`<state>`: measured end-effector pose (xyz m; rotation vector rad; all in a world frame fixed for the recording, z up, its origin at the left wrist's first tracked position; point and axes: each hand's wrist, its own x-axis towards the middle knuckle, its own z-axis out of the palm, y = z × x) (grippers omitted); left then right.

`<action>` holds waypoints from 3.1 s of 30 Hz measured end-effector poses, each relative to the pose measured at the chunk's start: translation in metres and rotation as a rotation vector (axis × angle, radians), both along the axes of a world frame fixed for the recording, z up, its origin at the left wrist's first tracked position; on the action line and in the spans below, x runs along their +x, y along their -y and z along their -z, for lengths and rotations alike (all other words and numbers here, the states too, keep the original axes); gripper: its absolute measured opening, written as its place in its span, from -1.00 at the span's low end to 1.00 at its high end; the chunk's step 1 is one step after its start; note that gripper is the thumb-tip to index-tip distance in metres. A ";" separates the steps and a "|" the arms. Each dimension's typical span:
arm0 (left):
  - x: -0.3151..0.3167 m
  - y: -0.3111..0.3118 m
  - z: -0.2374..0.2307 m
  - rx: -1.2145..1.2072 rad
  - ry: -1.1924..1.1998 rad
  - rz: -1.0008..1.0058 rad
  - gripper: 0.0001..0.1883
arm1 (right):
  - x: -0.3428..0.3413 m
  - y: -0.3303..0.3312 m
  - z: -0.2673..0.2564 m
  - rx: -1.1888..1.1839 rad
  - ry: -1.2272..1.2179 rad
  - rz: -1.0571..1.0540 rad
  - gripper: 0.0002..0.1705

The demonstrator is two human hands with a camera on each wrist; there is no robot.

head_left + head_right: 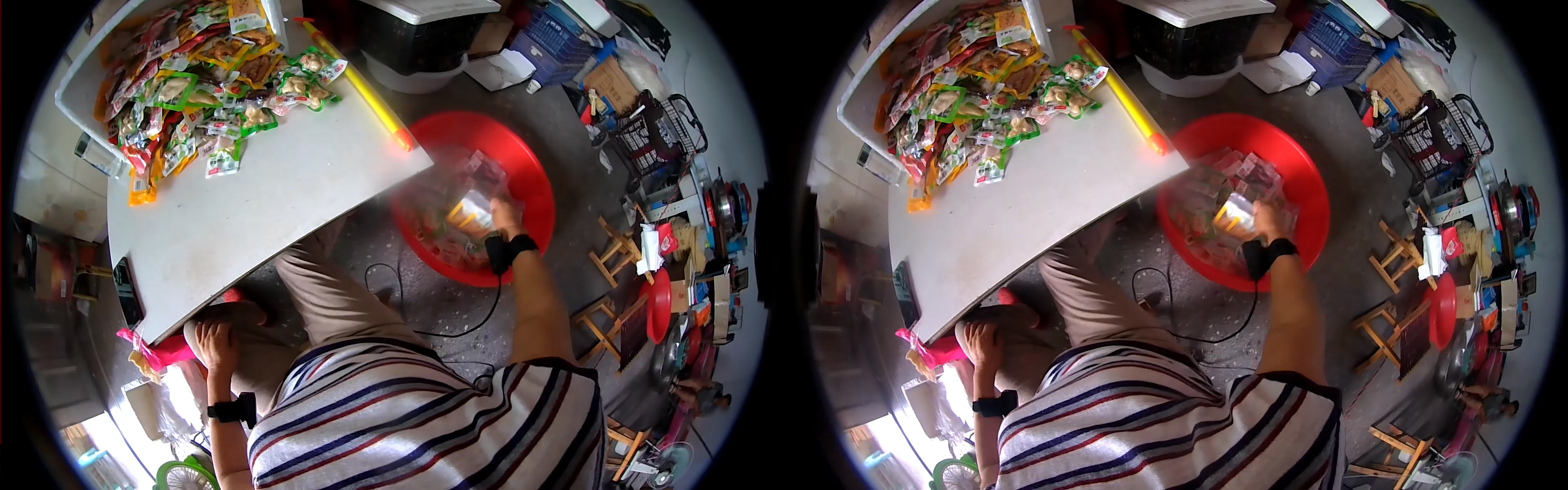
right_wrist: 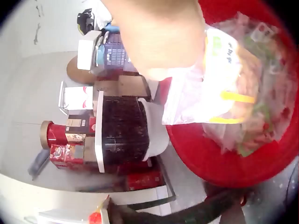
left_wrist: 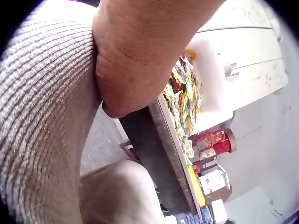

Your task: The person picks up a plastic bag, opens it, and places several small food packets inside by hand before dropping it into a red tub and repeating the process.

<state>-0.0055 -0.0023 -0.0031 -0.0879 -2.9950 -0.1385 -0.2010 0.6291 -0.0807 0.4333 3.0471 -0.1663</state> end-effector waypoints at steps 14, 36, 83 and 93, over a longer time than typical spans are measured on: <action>0.000 -0.001 0.005 -0.034 -0.011 -0.002 -0.83 | 0.058 -0.139 -0.001 0.205 0.010 0.492 -0.78; 0.023 0.029 0.007 0.303 -0.474 -0.247 -0.80 | 0.026 0.291 -0.049 -0.918 -0.130 -0.783 -0.91; 0.138 0.116 -0.124 1.239 -0.358 -0.563 -0.78 | 0.069 0.404 -0.109 -0.980 -0.116 -1.171 -0.89; -0.010 0.038 -0.134 2.205 -0.263 -0.003 -0.90 | 0.055 0.441 -0.123 -1.966 0.919 -0.417 -0.41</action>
